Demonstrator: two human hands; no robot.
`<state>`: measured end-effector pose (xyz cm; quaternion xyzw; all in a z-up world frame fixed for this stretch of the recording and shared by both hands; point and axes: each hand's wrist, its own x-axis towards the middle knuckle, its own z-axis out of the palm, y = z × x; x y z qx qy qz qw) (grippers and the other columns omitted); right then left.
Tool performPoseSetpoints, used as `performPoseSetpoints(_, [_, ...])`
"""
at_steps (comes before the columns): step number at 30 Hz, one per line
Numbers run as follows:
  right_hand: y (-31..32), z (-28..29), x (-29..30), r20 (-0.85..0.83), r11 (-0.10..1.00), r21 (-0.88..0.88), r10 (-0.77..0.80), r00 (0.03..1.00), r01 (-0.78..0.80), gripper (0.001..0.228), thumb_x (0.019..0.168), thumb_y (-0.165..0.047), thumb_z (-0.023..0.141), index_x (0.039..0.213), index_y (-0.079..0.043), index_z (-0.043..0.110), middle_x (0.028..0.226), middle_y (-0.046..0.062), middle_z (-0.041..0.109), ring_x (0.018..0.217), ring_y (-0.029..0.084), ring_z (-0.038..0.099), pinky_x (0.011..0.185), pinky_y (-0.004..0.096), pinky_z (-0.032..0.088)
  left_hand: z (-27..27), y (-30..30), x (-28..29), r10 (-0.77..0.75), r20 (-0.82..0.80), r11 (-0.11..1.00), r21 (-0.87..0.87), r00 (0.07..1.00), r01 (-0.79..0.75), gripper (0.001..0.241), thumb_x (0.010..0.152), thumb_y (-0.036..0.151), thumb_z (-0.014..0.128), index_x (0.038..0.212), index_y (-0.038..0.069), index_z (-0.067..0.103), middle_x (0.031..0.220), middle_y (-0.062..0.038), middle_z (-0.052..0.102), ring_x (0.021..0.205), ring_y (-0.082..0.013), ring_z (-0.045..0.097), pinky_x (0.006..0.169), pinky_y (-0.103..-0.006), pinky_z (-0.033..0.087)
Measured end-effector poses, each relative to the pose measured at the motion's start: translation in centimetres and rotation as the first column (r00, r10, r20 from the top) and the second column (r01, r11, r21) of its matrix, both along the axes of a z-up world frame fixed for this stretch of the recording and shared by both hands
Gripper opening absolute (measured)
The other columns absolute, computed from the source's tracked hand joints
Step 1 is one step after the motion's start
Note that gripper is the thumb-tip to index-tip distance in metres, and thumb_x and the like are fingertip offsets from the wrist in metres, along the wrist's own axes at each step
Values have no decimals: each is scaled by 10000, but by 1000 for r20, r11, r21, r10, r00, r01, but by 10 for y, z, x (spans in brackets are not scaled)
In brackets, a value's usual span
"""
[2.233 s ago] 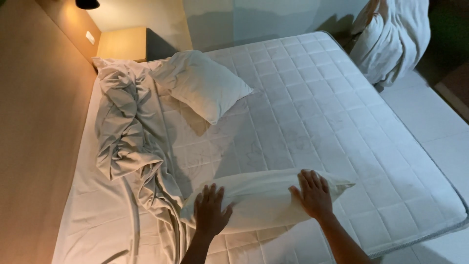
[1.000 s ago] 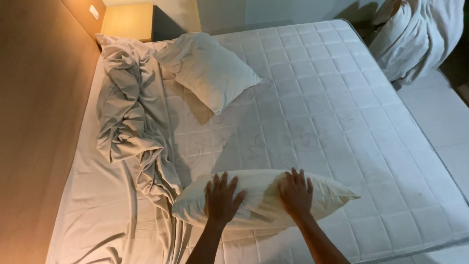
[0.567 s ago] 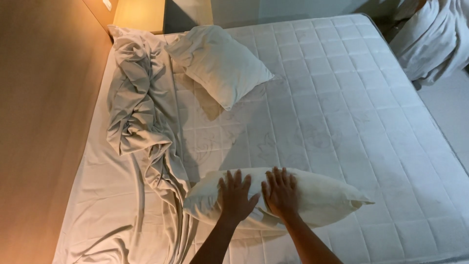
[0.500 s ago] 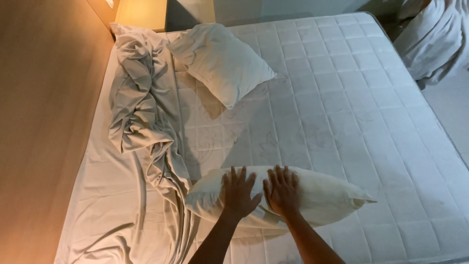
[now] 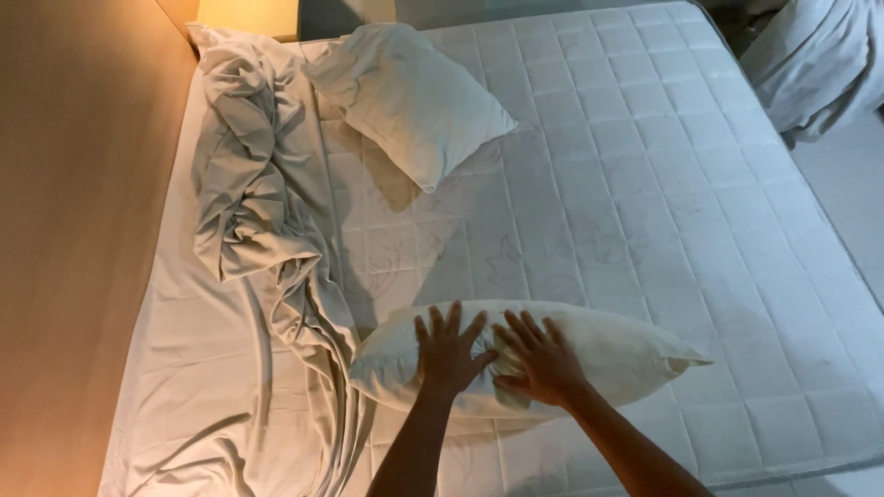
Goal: The person picks up a white pillow from a bed, fluffs it, and places it on a nearby desk. They then return to the bed, pick up a second pillow, fluff it, and place it on the desk next to the first one.
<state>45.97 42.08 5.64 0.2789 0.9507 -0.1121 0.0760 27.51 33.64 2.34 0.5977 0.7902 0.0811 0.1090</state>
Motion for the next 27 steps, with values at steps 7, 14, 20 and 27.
performPoseSetpoints(7, [-8,-17,1,-89,998,33,-47,995,50,1016,814,-683,672,1632,-222,285,1734,62,167,1543,316,162,1210,588,132,-1,-21,-3,-56,0,991,119,998,56,779,873,686,653,1548,356,446,1647,-155,310,1489,-501,238,1148,-745,128])
performPoseSetpoints(14, [-14,-28,-1,-102,995,25,-92,990,95,1044,808,-707,669,1596,-171,241,1692,58,144,1556,309,121,1222,598,104,17,-38,-15,-457,-67,877,129,887,462,916,766,628,735,1560,288,428,1670,-110,289,1521,-402,258,1151,-734,185])
performPoseSetpoints(20, [-12,24,-6,109,998,-47,-35,993,40,1220,737,-790,732,1609,-158,158,1702,110,74,1573,350,55,1226,638,79,-16,-28,-12,-431,-182,870,175,884,460,798,830,538,742,1536,293,464,1623,-57,396,1492,-359,334,1127,-721,256])
performPoseSetpoints(27, [-15,-27,5,-93,998,54,-33,995,38,1205,682,-604,865,1587,-134,224,1667,123,217,1534,351,211,1190,621,193,-30,-28,-2,-358,-215,893,206,909,401,648,909,503,670,1507,313,505,1598,-29,458,1472,-344,385,1122,-703,294])
